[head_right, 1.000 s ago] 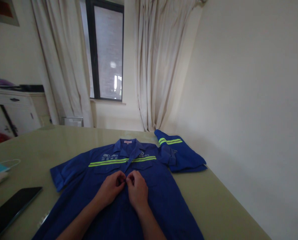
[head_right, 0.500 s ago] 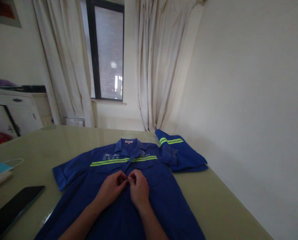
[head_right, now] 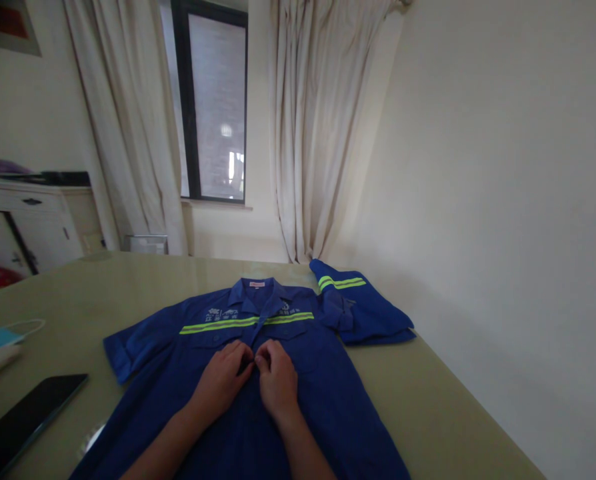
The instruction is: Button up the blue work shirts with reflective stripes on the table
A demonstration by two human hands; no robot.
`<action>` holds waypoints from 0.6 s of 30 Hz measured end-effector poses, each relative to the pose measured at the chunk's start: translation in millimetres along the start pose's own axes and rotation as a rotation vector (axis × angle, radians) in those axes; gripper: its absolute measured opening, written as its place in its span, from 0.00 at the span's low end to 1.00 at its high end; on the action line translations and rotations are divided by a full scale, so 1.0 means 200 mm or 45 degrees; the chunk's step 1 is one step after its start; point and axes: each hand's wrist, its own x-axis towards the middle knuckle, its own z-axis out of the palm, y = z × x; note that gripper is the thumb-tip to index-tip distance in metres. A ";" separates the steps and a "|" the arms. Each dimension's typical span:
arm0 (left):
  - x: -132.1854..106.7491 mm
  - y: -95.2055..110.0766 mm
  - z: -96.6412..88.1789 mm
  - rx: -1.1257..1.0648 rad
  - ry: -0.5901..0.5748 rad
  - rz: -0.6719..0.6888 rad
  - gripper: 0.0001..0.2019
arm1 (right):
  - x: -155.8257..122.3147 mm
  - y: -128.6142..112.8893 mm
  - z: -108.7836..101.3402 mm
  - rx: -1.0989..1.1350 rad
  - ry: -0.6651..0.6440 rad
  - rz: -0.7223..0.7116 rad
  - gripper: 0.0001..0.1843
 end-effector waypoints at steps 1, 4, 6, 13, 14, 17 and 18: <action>0.00 0.00 0.00 -0.017 -0.011 -0.016 0.05 | 0.00 0.00 0.00 0.005 0.000 -0.005 0.06; 0.02 -0.01 -0.01 -0.151 -0.054 -0.094 0.05 | 0.00 0.01 0.00 0.028 0.000 -0.019 0.05; 0.03 -0.01 -0.02 -0.257 -0.079 -0.150 0.05 | 0.00 0.01 0.01 0.048 0.004 -0.035 0.05; 0.00 0.02 -0.04 -0.182 0.066 -0.121 0.06 | 0.01 0.03 0.01 0.124 0.038 -0.084 0.05; 0.00 0.02 -0.03 -0.160 0.084 -0.091 0.08 | 0.01 0.03 0.01 0.135 0.043 -0.088 0.05; 0.00 0.01 -0.02 -0.204 0.079 -0.038 0.13 | 0.02 0.04 0.01 0.164 0.056 -0.089 0.04; 0.00 0.00 -0.02 -0.234 0.076 -0.027 0.13 | 0.02 0.04 0.01 0.170 0.058 -0.087 0.04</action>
